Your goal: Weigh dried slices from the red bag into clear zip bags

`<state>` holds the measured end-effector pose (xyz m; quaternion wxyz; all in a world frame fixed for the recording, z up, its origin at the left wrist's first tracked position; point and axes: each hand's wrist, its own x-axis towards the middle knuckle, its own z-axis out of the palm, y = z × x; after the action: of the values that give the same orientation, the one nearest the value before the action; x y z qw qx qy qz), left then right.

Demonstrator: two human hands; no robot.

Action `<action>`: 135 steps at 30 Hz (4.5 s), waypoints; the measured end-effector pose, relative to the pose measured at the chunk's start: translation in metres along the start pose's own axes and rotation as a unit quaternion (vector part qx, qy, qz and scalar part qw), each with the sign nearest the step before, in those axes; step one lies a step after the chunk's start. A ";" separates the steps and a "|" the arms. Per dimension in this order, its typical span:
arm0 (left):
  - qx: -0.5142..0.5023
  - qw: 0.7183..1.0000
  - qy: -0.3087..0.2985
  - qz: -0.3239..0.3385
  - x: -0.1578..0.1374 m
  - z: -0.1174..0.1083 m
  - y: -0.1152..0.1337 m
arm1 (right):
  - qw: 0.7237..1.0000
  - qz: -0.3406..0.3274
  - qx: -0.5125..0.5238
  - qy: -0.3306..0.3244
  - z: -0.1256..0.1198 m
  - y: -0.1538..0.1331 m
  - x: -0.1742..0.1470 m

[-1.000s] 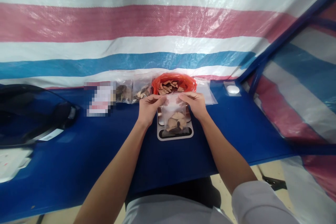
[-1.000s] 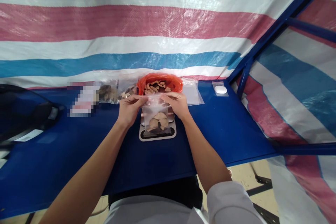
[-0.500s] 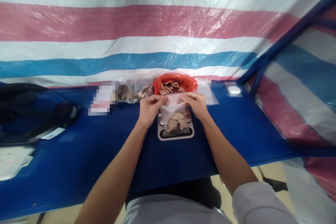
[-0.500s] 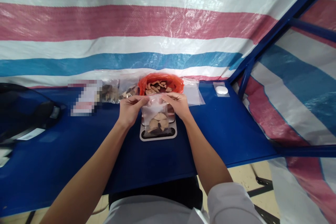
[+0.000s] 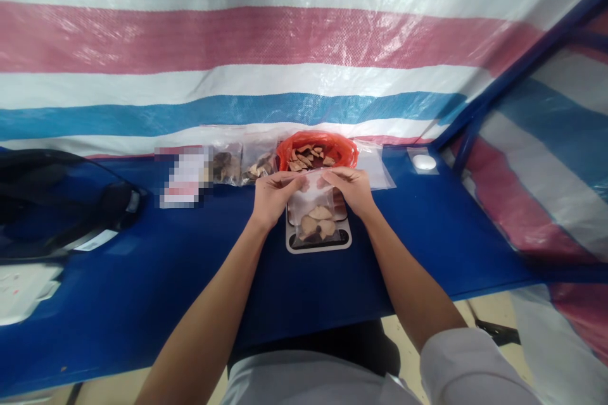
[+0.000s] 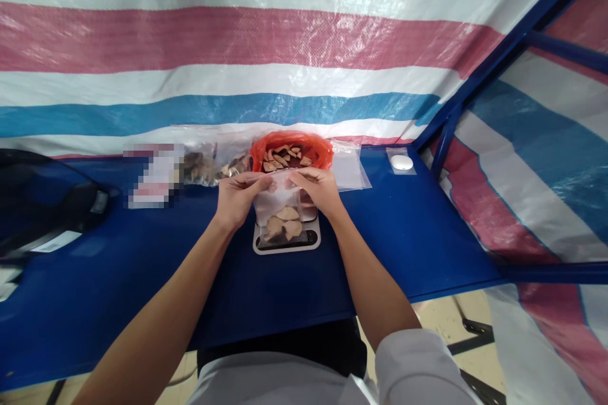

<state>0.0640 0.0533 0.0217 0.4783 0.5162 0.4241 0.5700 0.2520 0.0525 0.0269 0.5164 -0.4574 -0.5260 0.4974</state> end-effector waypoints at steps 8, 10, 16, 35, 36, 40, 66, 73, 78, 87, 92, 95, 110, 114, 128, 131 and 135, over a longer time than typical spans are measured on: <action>0.020 1.000 -0.001 -0.015 -0.001 0.000 -0.001 | 1.000 -0.026 0.005 -0.004 0.002 0.004 0.001; 0.013 1.000 0.002 -0.021 0.000 0.000 0.000 | 1.000 -0.018 0.001 0.006 0.000 0.007 0.001; 0.008 1.000 0.003 -0.001 0.000 0.001 0.001 | 1.000 -0.018 0.013 0.018 0.002 0.004 0.001; 0.002 1.000 0.023 0.016 0.000 0.003 0.003 | 0.999 -0.027 0.021 0.020 0.008 0.000 0.000; 0.006 1.000 0.022 0.018 0.000 0.003 0.003 | 0.999 -0.026 0.022 0.016 0.009 0.000 0.000; 0.019 1.000 0.014 0.016 -0.001 0.004 0.003 | 0.999 -0.034 0.020 0.012 0.009 0.001 0.000; -0.030 0.998 0.033 -0.034 0.001 0.001 0.003 | 0.999 -0.029 0.035 -0.007 -0.009 0.005 0.005; 0.001 1.000 0.004 -0.021 0.002 0.006 0.004 | 0.999 -0.029 0.024 -0.019 -0.005 0.002 0.003; 0.022 1.000 -0.020 -0.012 0.006 0.008 0.003 | 1.000 -0.003 -0.012 -0.017 -0.005 0.001 0.002; 0.032 0.998 -0.028 -0.041 0.018 0.008 0.008 | 1.000 0.000 -0.019 0.024 -0.008 0.006 0.006; 0.044 0.997 -0.055 -0.045 0.020 0.007 0.008 | 0.999 0.033 -0.016 0.033 -0.005 0.002 0.003; 0.045 0.996 -0.054 -0.047 0.020 0.006 0.008 | 0.997 0.072 -0.019 0.031 -0.004 0.000 0.003; -0.062 0.984 -0.077 -0.150 0.018 -0.004 0.012 | 0.998 0.045 -0.022 0.038 -0.001 0.004 0.005; -0.026 0.991 -0.072 -0.109 0.016 -0.001 0.011 | 0.999 0.014 -0.017 0.041 0.001 0.003 0.003; -0.053 0.987 -0.085 -0.129 0.017 -0.009 0.009 | 0.996 0.081 -0.014 0.040 -0.004 0.000 0.002; -0.039 0.988 -0.080 -0.123 0.016 -0.010 0.012 | 0.997 0.068 -0.017 0.036 0.001 -0.001 0.001; -0.006 0.991 -0.079 -0.105 0.013 -0.009 0.018 | 1.000 -0.002 -0.015 0.023 0.009 0.001 0.001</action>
<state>0.0528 0.0626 0.0402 0.5705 0.5097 0.4333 0.4764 0.2428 0.0531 0.0265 0.5227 -0.4755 -0.5219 0.4779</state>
